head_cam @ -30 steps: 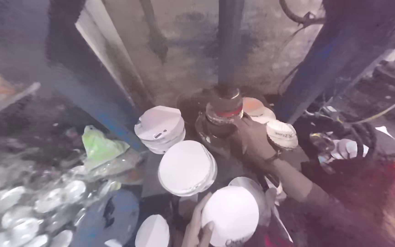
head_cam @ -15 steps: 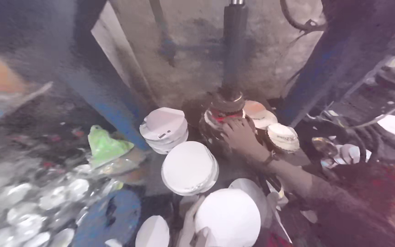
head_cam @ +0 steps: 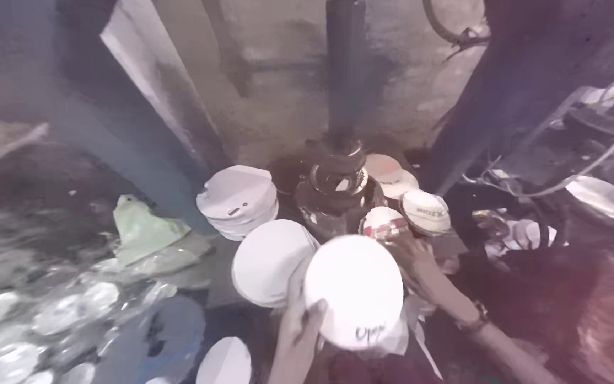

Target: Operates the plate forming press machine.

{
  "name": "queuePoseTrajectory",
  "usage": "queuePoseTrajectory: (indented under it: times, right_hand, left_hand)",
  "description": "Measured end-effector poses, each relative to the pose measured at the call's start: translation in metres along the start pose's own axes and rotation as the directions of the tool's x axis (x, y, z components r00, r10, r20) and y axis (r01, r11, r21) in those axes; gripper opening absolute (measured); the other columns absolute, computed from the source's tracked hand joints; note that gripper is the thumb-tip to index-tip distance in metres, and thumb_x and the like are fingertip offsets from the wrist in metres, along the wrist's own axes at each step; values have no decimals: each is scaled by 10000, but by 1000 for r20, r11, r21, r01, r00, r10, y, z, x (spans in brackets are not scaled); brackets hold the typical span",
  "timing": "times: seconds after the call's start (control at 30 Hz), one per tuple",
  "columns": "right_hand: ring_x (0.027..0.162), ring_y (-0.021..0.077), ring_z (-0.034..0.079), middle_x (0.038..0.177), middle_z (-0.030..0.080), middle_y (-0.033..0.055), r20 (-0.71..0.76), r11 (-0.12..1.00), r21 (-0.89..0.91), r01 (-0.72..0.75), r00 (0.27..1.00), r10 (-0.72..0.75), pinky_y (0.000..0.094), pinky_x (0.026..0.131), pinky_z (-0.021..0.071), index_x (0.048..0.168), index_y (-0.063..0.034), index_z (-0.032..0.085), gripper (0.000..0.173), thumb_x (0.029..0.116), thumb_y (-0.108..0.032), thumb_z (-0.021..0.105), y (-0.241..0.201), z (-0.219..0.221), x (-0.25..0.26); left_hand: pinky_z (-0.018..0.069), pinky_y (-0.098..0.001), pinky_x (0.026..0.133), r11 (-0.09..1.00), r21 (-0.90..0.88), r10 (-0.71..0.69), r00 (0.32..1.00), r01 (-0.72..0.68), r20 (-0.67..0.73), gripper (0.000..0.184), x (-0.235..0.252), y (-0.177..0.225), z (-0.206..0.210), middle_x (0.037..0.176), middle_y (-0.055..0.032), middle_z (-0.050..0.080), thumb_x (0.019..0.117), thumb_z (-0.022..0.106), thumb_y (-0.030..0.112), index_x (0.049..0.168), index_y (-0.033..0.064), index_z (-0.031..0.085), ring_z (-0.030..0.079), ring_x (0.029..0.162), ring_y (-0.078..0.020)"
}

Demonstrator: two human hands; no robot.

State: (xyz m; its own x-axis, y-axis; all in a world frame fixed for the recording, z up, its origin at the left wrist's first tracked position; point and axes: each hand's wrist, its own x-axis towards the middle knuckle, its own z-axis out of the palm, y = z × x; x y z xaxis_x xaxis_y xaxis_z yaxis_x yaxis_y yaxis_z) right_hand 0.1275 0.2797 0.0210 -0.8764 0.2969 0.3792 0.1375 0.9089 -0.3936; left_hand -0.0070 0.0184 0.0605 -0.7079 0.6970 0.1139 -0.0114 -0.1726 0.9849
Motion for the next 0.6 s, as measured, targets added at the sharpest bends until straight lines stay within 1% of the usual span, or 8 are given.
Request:
queuePoseTrajectory:
  times: [0.03,0.07,0.13,0.2,0.27,0.4,0.5,0.6]
  right_hand:
    - [1277,377,588,1350,641,200,10,993,106,-56,998,55,630,1035,424,1311,-20,664,570,1073,-454,382,-6,-16,4]
    - [1288,244,592,1378,636,155,32,965,237,-115,993,110,477,1087,452,1378,-7,617,668,1075,-523,320,-12,-33,11]
    - [1078,36,642,1290,659,68,102,829,525,-193,981,164,235,930,542,1455,-11,523,528,1069,-366,458,-16,-55,31]
    - [830,41,669,1087,700,42,116,678,677,-287,951,287,222,724,577,1385,-23,568,392,1000,-90,588,-11,-59,60]
    - [761,50,644,988,692,27,135,587,731,-349,917,377,229,686,564,1313,-34,620,326,990,-5,589,7,-53,91]
    - [698,75,574,954,663,54,108,618,669,-413,876,470,260,629,513,1298,-45,624,277,1034,-102,567,36,-32,147]
    - [754,102,567,1013,647,87,104,690,612,-385,905,413,293,687,516,1324,-52,607,301,1032,-120,581,26,-30,168]
    - [803,148,627,1004,665,133,53,733,599,-323,929,366,325,734,556,1219,37,648,276,969,-80,649,44,-11,207]
  left_hand:
    - [489,-164,464,1000,28,-9,1000,9,-19,666,16,-1,11,1210,-34,636,963,491,29,1566,25,210,597,623,2]
    - [499,-183,471,999,50,6,1000,-5,-20,669,33,-3,20,1262,-64,621,950,495,36,1566,24,234,613,653,-21]
    - [515,-227,518,998,60,13,1000,-11,-29,656,65,-6,36,1358,-109,572,946,489,35,1566,52,276,638,750,-71]
    - [509,-253,512,1000,-14,-27,998,26,-49,627,94,-8,46,1318,-143,575,975,480,19,1566,75,277,633,724,-114]
    - [573,-297,585,987,-151,-76,994,63,-79,616,111,-7,54,1333,-178,526,1025,467,24,1579,79,203,668,782,-171]
    - [599,-405,847,929,-368,-98,989,49,-115,580,104,-7,53,1486,-172,403,1050,416,77,1571,64,164,649,1115,-250]
    - [594,-407,872,941,-338,-41,997,15,-72,521,78,-16,43,1424,-126,486,1011,436,101,1508,17,306,630,1154,-218]
    - [591,-408,867,943,-331,-55,998,40,-39,486,55,-21,34,1429,-108,508,994,441,88,1469,18,365,628,1173,-230]
